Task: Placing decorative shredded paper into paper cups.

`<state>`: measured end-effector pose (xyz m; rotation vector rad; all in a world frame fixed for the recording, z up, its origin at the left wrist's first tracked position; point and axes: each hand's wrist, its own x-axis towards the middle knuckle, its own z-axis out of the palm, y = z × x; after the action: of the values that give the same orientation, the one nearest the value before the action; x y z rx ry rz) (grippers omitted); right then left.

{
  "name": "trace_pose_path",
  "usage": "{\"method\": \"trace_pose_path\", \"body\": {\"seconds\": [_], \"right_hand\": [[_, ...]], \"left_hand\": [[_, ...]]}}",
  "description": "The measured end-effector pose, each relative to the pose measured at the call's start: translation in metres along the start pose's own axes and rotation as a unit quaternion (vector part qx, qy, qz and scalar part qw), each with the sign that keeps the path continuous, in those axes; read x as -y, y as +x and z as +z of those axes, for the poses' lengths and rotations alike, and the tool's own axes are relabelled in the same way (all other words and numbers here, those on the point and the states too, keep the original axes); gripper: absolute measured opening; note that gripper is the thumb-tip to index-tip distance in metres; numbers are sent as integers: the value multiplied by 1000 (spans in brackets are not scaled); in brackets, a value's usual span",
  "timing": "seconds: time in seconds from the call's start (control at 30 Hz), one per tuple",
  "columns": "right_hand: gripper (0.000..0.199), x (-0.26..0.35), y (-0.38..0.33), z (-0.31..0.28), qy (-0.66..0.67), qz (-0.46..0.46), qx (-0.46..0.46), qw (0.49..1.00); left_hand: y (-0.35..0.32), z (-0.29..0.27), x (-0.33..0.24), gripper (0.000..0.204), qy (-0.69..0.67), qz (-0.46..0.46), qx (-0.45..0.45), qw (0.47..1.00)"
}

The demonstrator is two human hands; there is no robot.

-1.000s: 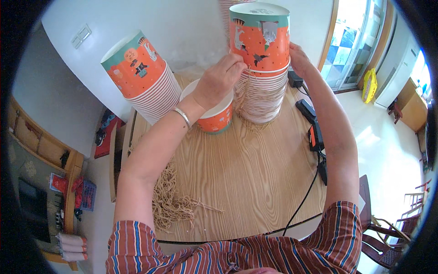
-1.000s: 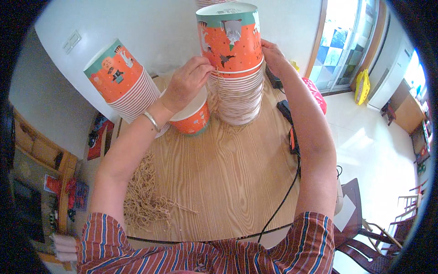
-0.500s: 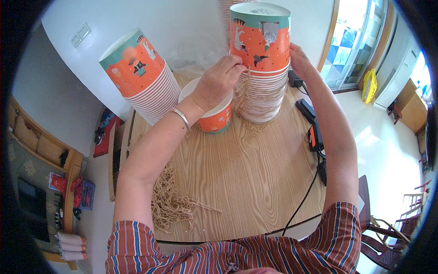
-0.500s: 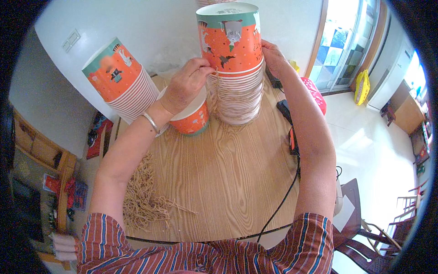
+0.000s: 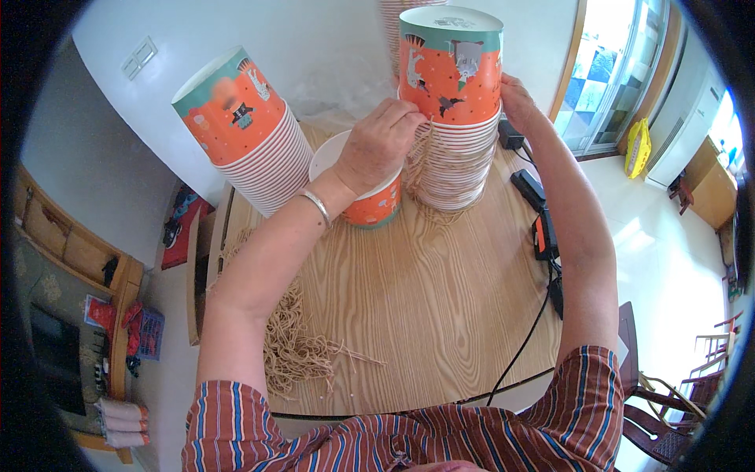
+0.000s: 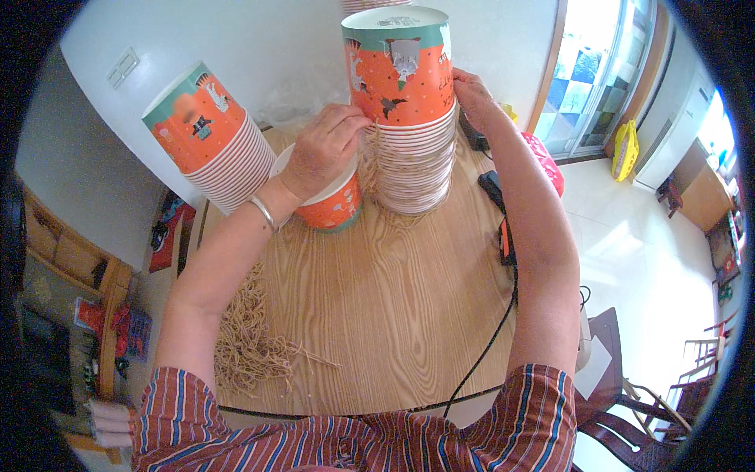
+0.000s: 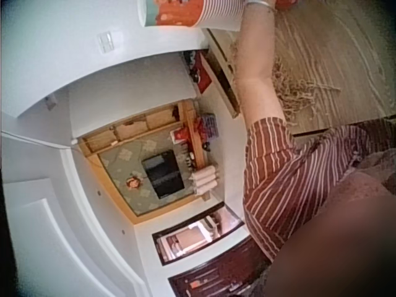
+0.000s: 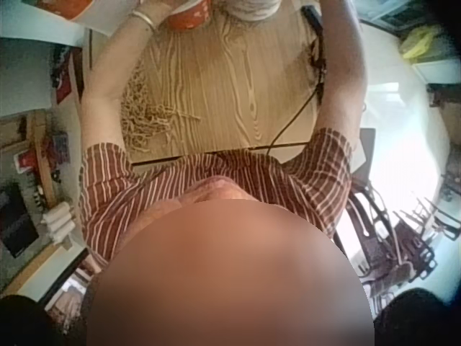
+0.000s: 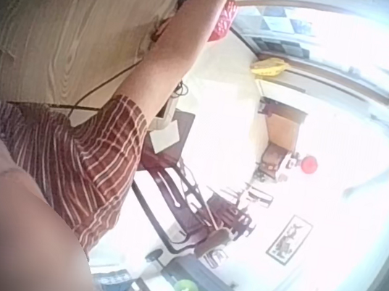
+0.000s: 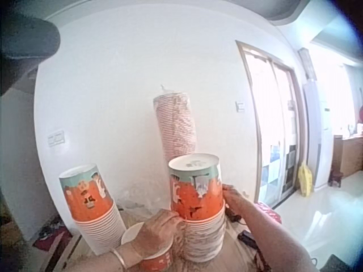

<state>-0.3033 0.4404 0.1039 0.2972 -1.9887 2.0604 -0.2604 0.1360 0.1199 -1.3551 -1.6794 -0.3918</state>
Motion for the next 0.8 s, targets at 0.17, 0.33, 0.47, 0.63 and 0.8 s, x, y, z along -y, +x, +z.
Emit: {"method": "trace_pose_path", "body": {"seconds": [0.17,0.33,0.47,0.63,0.8], "right_hand": [[33,5,-6,5,-1,13,2,1000],[34,8,-15,14,28,-21,-28,999],[32,4,-10,-1,-1,-29,-121,992],[32,0,-13,-3,-95,-47,-77,991],[31,2,-7,-5,-155,-50,-84,983]], "left_hand": [[-4,-8,-10,27,-79,-55,5,995],[-9,-5,-10,29,-69,-50,7,996],[-6,-3,-13,29,-63,-52,3,997],[-2,-8,-16,28,-56,-62,-1,997],[-1,-7,-15,25,-65,-76,3,995]]}}
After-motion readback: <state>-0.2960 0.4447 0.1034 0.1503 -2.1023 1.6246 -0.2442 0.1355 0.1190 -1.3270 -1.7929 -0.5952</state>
